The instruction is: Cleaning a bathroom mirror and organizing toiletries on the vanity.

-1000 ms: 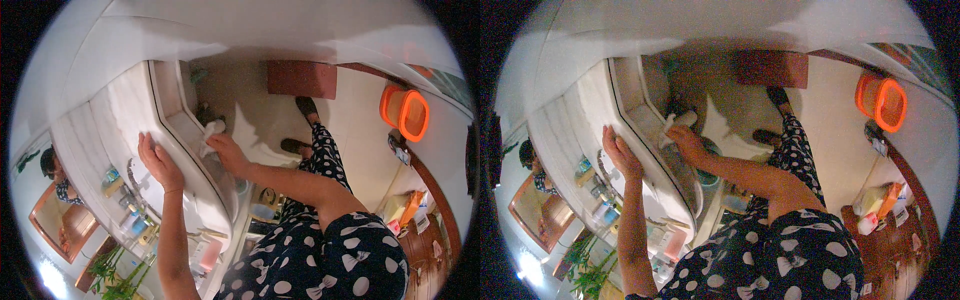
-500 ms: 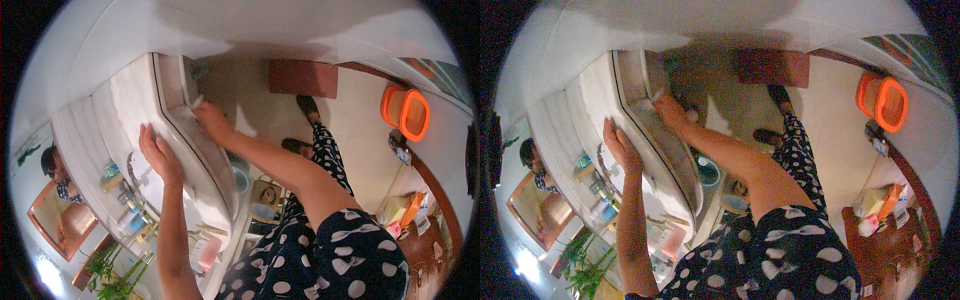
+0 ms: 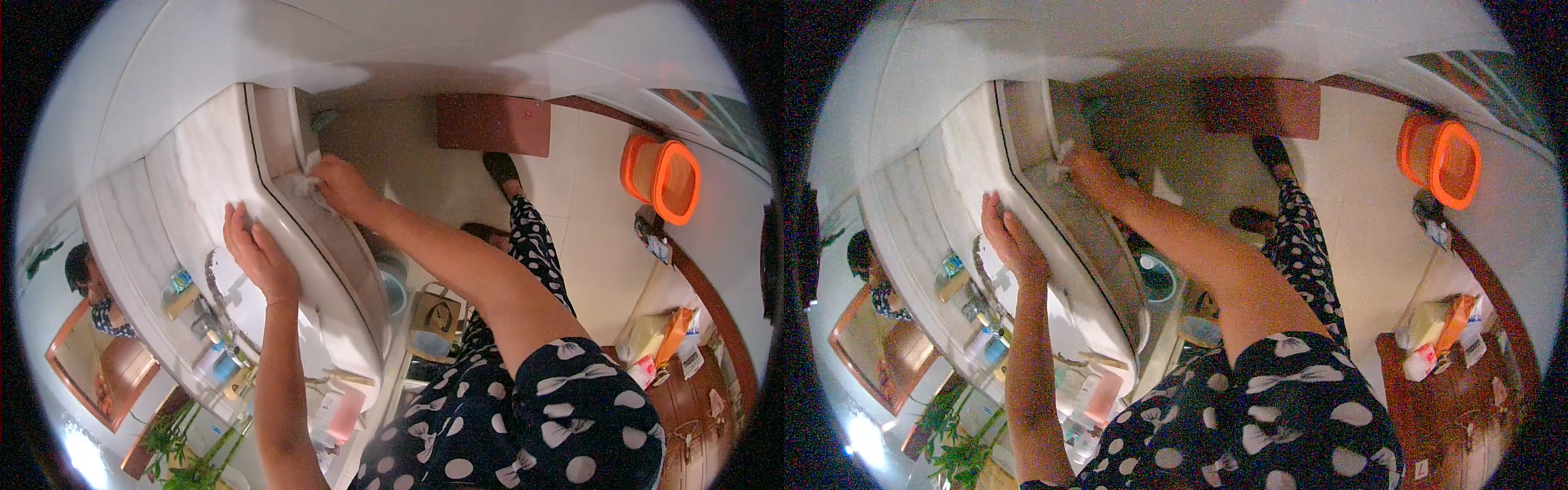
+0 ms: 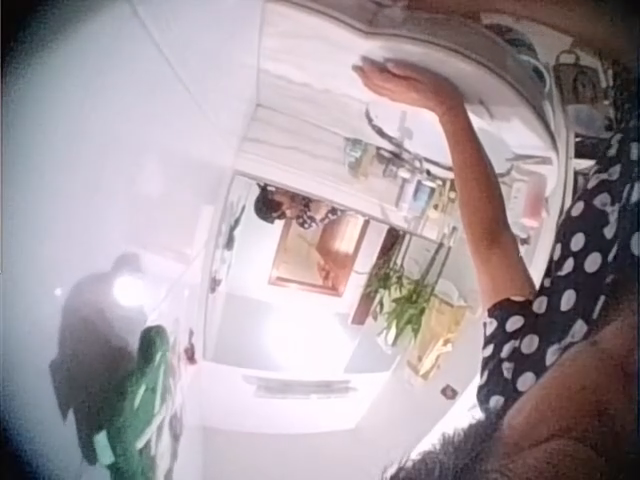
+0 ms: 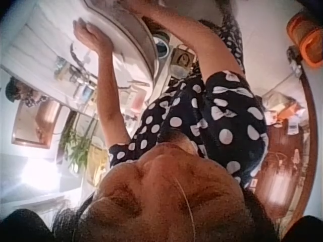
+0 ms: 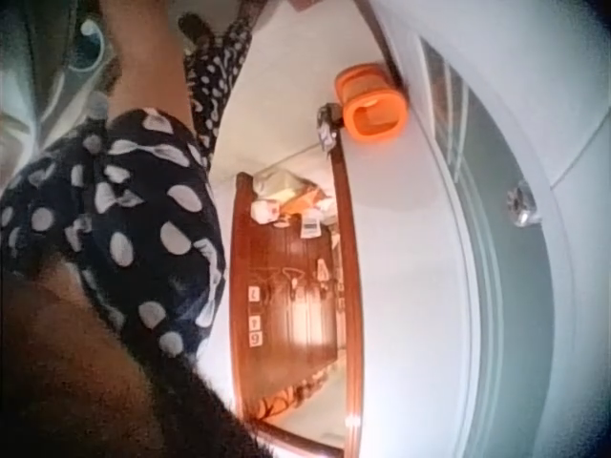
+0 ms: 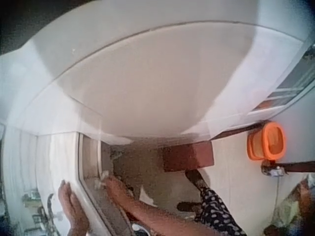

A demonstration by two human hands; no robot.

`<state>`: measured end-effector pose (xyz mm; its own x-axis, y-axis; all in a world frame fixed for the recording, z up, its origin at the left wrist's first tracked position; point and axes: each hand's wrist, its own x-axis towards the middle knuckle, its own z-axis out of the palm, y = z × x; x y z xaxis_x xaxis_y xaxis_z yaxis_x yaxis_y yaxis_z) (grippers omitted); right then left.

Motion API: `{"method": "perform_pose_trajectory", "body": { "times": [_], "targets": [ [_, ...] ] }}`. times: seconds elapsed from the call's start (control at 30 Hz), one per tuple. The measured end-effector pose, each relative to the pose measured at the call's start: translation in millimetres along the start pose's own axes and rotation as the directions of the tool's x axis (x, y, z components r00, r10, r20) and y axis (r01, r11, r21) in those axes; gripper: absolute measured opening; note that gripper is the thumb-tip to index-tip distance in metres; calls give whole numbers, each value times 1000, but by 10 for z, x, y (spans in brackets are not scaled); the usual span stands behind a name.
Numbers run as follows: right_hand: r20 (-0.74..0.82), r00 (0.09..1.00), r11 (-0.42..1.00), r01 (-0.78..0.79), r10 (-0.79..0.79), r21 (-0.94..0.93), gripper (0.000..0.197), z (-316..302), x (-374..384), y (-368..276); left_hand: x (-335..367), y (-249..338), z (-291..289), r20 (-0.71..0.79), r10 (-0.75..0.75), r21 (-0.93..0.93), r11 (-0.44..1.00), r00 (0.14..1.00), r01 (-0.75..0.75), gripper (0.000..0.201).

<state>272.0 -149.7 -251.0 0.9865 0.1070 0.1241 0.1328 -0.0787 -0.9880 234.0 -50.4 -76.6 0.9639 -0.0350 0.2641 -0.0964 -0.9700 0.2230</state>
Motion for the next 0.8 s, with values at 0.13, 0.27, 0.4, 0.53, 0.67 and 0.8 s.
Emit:
{"method": "perform_pose_trajectory", "body": {
  "times": [0.13,0.27,0.4,0.53,0.67,0.8],
  "targets": [
    [41,996,997,-79,80,-10,28,35,130,-151,-37,-97,-23,1,10,20,1000,1000,-10,36],
    [82,993,996,-76,79,-40,29,-52,-950,-342,-69,-166,-97,-1,-13,67,998,1000,13,37],
    [104,988,993,-119,118,9,25,-109,-1549,-376,-29,-141,-57,-4,9,51,999,1000,-8,37],
    [-34,996,994,-82,85,73,23,-93,-1061,-384,-63,-180,-73,4,16,81,997,1000,-16,37],
    [31,999,1000,-16,15,26,22,-16,-87,-112,-35,-95,-26,-9,40,36,999,999,-40,37],
    [74,995,997,-60,63,-50,18,73,226,-215,-37,-123,-55,-7,-2,41,999,1000,2,36]
  ]
}}
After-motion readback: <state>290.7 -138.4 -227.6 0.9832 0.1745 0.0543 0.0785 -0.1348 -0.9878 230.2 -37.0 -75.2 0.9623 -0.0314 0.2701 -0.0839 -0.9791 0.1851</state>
